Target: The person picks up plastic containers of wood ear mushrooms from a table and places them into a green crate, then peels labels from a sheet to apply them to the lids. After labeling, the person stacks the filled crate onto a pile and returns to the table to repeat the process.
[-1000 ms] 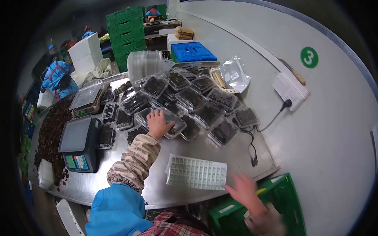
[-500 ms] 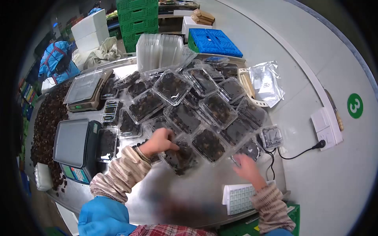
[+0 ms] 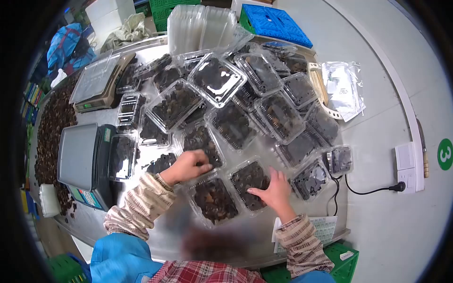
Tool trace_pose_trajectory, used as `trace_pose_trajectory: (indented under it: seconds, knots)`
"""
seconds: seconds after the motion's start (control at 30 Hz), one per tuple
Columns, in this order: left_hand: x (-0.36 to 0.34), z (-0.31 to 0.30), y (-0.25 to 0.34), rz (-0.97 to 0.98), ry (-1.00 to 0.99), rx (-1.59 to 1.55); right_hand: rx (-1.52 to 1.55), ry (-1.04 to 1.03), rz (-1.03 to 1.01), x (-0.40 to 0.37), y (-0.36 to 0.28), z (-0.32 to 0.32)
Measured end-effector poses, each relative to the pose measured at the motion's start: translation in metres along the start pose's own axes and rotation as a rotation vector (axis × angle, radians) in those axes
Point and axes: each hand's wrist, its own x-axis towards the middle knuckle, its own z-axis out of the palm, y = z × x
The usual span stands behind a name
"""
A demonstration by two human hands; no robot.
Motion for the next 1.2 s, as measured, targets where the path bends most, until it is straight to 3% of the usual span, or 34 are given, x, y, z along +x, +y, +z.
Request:
trace_pose_trajectory:
  seconds: [0.03,0.1,0.13,0.17,0.2,0.23,0.27,0.3,0.37,0.43,0.57,0.63,0.7,0.77,0.8,0.83,0.87,0.93,1.07,1.13,1.2]
  knots:
    - [-0.008,0.002,0.004,-0.008,-0.006,-0.006,0.085,-0.037,0.063,-0.004,0.008,0.003]
    - [-0.02,-0.001,0.01,0.159,0.405,0.055,-0.023,0.037,-0.011,-0.004,0.013,0.006]
    - [-0.017,-0.018,0.006,0.156,0.53,0.319,0.118,-0.076,0.138,-0.002,0.014,0.004]
    - [-0.009,-0.03,-0.001,-0.085,0.595,0.477,0.255,-0.193,0.284,0.0,0.013,0.0]
    - [-0.001,-0.036,-0.011,-0.201,0.537,0.507,0.256,-0.194,0.273,-0.003,0.018,-0.001]
    - [0.005,-0.04,-0.02,-0.316,0.482,0.536,0.479,-0.215,0.269,-0.008,0.026,-0.001]
    - [0.01,-0.037,-0.025,-0.339,0.422,0.656,0.701,-0.236,0.258,-0.005,0.032,-0.004]
    - [0.015,-0.032,-0.023,-0.364,0.36,0.771,0.696,-0.233,0.238,0.001,0.034,-0.014]
    - [0.014,-0.015,-0.022,-0.332,0.264,0.476,1.104,-0.166,0.121,0.004,0.035,-0.036]
    - [0.001,0.003,-0.015,-0.152,0.25,0.381,1.434,-0.155,0.083,0.028,-0.013,-0.072]
    - [-0.018,0.042,-0.011,0.093,0.258,0.285,1.035,-0.19,-0.099,0.11,-0.043,-0.052]
    - [-0.036,0.022,0.0,0.266,0.417,0.6,0.551,-0.19,-0.055,0.132,-0.058,-0.038]
    - [-0.066,-0.003,-0.012,-0.038,0.614,0.479,0.66,-0.272,-0.034,0.14,-0.05,-0.016]
    - [-0.101,-0.021,-0.043,-0.273,0.67,0.714,0.675,-0.186,-0.119,0.132,-0.052,-0.01]
    - [-0.113,-0.025,-0.049,-0.415,0.558,0.684,0.635,-0.149,-0.091,0.125,-0.05,-0.01]
    - [-0.124,-0.033,-0.053,-0.561,0.459,0.653,0.875,-0.377,-0.039,0.109,-0.064,-0.03]
    - [-0.127,-0.043,-0.038,-0.775,0.317,0.409,0.997,-0.482,0.008,0.103,-0.059,-0.023]
    - [-0.138,-0.039,-0.046,-0.805,0.094,0.221,0.961,-0.557,0.156,0.1,-0.043,-0.009]
    - [-0.155,-0.02,-0.039,-0.797,0.225,-0.092,0.702,-0.434,0.223,0.106,-0.066,-0.02]
    - [-0.168,-0.002,-0.044,-0.763,0.55,-0.609,0.935,-0.422,0.143,0.121,-0.057,-0.007]
    - [-0.174,-0.002,-0.024,-0.669,0.702,-1.051,1.009,-0.4,0.109,0.124,-0.068,-0.015]
